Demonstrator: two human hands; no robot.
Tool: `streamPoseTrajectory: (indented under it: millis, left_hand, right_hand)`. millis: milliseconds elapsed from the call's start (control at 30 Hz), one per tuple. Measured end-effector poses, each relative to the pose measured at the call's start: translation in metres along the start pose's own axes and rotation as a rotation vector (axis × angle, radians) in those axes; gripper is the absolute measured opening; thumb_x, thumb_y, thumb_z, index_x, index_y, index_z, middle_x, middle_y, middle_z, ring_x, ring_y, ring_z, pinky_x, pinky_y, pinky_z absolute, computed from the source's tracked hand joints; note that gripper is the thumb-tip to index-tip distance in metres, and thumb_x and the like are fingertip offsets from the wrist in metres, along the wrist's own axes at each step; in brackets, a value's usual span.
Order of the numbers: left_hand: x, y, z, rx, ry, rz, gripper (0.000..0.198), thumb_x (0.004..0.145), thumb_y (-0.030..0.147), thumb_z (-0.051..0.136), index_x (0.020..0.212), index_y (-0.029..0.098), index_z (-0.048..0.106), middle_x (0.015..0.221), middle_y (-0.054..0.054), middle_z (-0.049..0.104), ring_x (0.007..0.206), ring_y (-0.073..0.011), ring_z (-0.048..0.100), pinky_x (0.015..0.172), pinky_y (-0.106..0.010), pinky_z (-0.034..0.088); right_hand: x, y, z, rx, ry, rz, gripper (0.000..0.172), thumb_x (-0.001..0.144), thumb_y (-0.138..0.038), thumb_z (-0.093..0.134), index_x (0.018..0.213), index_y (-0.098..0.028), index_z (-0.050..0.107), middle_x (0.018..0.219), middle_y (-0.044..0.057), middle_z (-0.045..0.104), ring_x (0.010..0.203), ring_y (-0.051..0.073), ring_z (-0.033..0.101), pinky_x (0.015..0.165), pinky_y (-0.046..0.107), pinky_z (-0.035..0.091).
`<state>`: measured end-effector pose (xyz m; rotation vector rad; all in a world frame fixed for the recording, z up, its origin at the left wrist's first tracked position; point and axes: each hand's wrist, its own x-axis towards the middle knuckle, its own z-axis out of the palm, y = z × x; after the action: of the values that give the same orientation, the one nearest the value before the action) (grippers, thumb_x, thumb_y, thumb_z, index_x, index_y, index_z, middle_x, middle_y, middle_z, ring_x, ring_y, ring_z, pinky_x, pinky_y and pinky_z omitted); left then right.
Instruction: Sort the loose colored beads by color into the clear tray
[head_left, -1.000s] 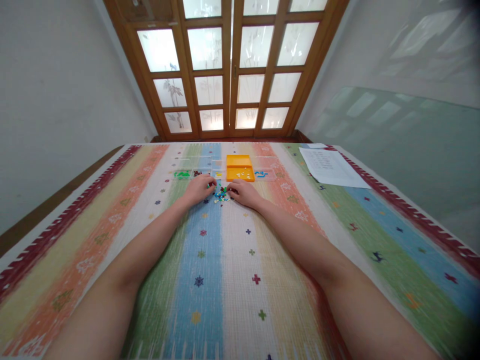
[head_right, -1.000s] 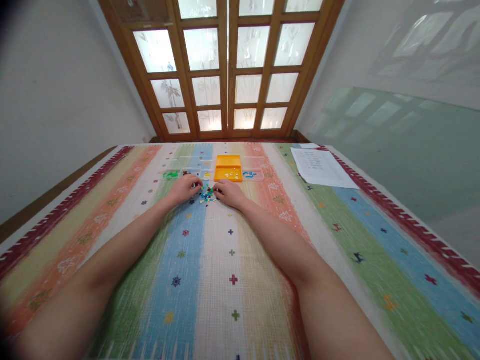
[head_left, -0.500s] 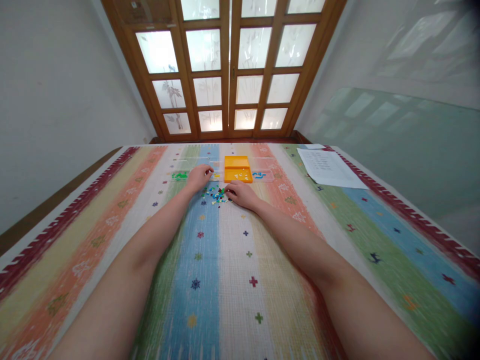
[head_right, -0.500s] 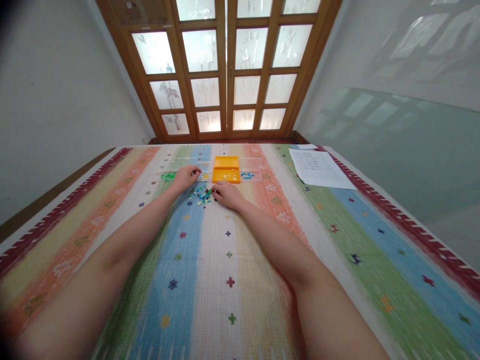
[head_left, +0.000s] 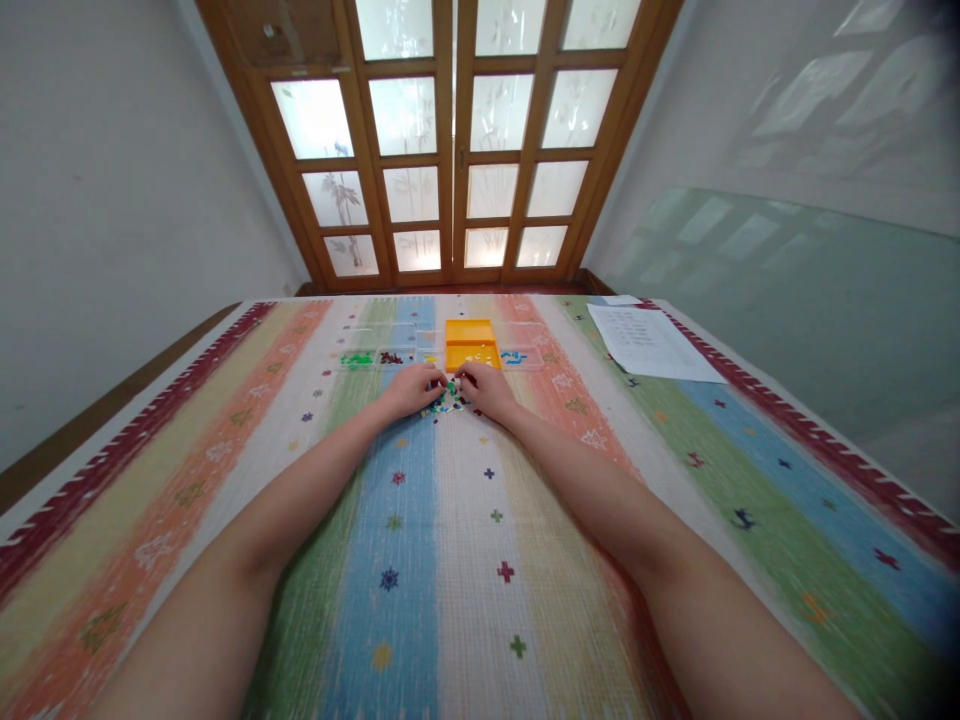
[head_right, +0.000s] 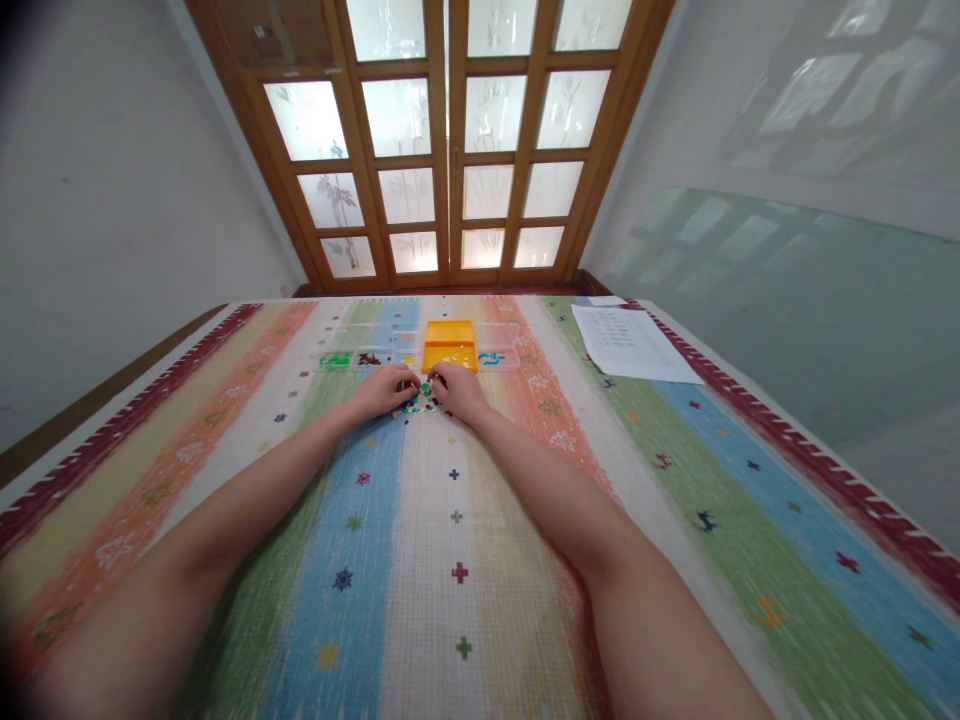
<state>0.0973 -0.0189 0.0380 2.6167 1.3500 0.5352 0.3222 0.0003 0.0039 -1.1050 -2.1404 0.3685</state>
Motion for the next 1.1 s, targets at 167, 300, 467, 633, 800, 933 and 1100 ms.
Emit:
streamPoseTrajectory:
  millis: [167,300,467,633,800,933,1100]
  left_hand:
    - [-0.001,0.011,0.008,0.075,-0.033,0.009,0.022,0.094,0.031,0.061,0.105,0.025,0.080,0.103,-0.007,0.073,0.099,-0.0240,0.067,0.086,-0.033,0.051]
    - [0.003,0.015,0.011,0.108,-0.021,-0.016,0.023,0.093,0.029,0.060,0.104,0.024,0.079,0.103,-0.008,0.073,0.099,-0.0248,0.067,0.085,-0.034,0.050]
    - [0.007,0.015,0.014,0.143,-0.021,-0.049,0.021,0.092,0.025,0.058,0.098,0.023,0.078,0.101,-0.008,0.073,0.095,-0.0246,0.067,0.079,-0.033,0.048]
    - [0.009,0.017,0.014,0.164,-0.033,-0.080,0.021,0.092,0.025,0.058,0.097,0.022,0.078,0.100,-0.009,0.074,0.094,-0.0244,0.067,0.078,-0.032,0.047]
    - [0.010,0.016,0.011,0.165,-0.015,-0.102,0.021,0.093,0.026,0.058,0.095,0.022,0.078,0.099,-0.009,0.075,0.092,-0.0236,0.068,0.076,-0.031,0.047]
    - [0.013,0.012,0.005,0.138,-0.040,-0.080,0.022,0.093,0.028,0.058,0.095,0.022,0.079,0.095,-0.007,0.076,0.088,-0.0225,0.068,0.074,-0.030,0.046]
    - [0.016,0.013,0.003,0.147,-0.097,-0.003,0.019,0.091,0.029,0.062,0.098,0.024,0.079,0.099,-0.006,0.078,0.093,-0.0230,0.069,0.076,-0.030,0.047]
  right_hand:
    - [-0.001,-0.001,0.001,-0.012,0.014,0.014,0.018,0.095,-0.016,0.058,0.099,-0.021,0.074,0.098,0.006,0.075,0.092,0.021,0.066,0.084,0.030,0.046]
    - [-0.001,-0.002,0.000,-0.012,0.016,0.022,0.017,0.095,-0.017,0.059,0.099,-0.021,0.075,0.097,0.006,0.075,0.091,0.021,0.065,0.082,0.030,0.045]
    - [-0.001,-0.002,0.000,-0.005,0.010,0.012,0.017,0.094,-0.017,0.059,0.098,-0.021,0.075,0.096,0.005,0.075,0.090,0.021,0.064,0.081,0.030,0.044]
    - [0.000,0.000,0.002,-0.004,0.005,0.002,0.017,0.094,-0.018,0.059,0.098,-0.021,0.075,0.097,0.006,0.075,0.090,0.021,0.065,0.082,0.030,0.044]
    - [0.000,-0.001,0.001,0.006,0.006,-0.005,0.017,0.095,-0.017,0.059,0.098,-0.021,0.075,0.097,0.006,0.076,0.090,0.021,0.065,0.082,0.030,0.045]
    - [-0.001,-0.001,0.001,0.007,0.007,-0.008,0.017,0.095,-0.018,0.059,0.097,-0.021,0.075,0.096,0.005,0.075,0.090,0.021,0.065,0.082,0.030,0.045]
    - [-0.001,-0.001,0.001,-0.003,0.008,0.001,0.017,0.095,-0.018,0.059,0.098,-0.021,0.075,0.097,0.005,0.076,0.091,0.021,0.066,0.083,0.030,0.045]
